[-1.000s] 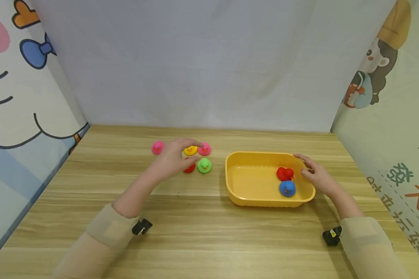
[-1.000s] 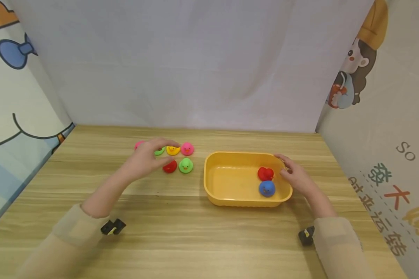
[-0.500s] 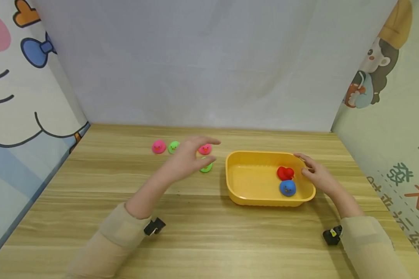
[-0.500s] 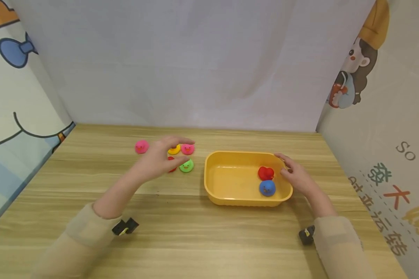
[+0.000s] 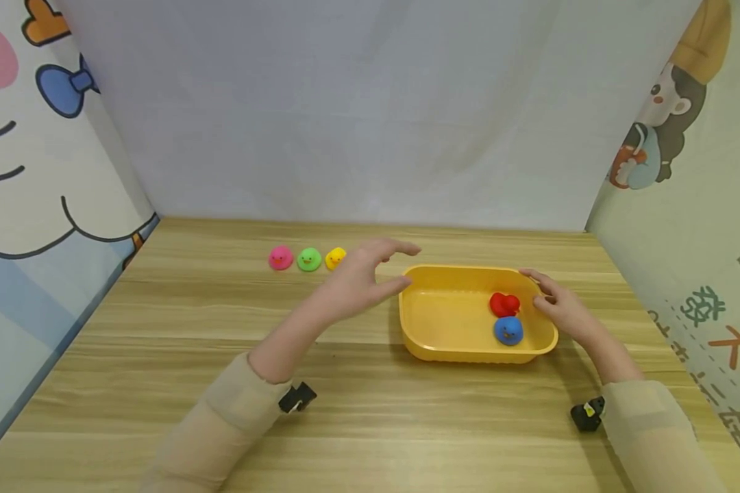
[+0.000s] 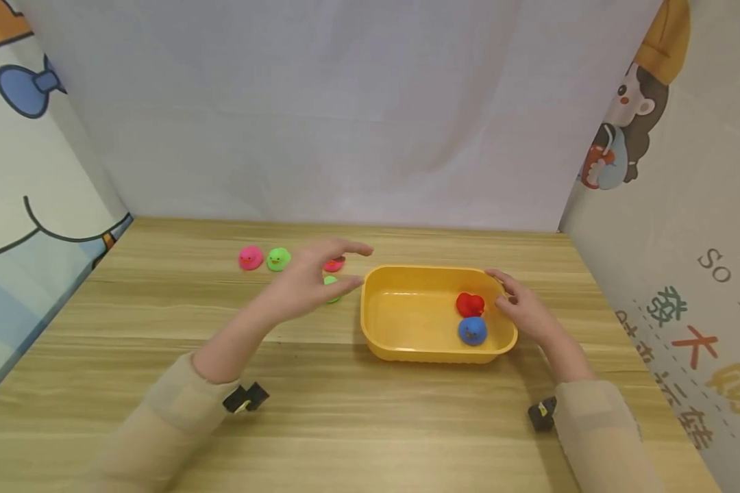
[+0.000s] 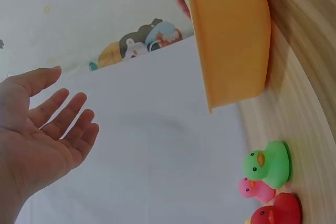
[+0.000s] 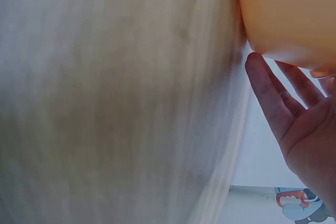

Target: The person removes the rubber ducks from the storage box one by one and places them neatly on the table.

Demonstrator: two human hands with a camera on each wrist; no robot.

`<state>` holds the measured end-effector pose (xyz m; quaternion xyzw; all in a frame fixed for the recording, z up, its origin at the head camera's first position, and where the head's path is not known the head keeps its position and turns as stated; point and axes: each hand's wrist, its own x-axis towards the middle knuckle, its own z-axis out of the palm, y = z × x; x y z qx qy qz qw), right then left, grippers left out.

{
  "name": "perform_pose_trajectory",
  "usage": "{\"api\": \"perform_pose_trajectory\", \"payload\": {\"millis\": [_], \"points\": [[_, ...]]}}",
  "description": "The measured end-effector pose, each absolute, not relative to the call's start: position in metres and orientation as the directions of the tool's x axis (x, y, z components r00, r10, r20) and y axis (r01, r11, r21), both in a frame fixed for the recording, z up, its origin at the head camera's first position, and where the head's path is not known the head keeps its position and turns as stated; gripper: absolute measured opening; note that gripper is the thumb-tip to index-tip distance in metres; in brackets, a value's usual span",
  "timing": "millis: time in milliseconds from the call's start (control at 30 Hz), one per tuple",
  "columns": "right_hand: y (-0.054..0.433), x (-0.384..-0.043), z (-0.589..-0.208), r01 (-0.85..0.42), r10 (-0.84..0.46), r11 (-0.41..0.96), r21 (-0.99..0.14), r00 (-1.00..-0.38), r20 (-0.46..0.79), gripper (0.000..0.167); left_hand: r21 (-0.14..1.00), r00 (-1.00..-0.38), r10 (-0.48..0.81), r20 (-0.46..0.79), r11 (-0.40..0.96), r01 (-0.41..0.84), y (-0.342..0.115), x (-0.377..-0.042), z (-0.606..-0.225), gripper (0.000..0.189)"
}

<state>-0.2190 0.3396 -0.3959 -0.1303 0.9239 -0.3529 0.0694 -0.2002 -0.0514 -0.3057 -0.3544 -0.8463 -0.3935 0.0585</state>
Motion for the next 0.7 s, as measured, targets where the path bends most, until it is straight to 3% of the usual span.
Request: {"api": "perform_pose_trajectory", "payload": {"millis": [700], "points": [[0.34,-0.217,-0.396,-0.211,-0.298,0.713,-0.668,-0.955,-0.016,0.051,0.626,-0.635,0.687,0.355,0.329,0.706,-0.001,-0.205,-0.326,0.043]]}}
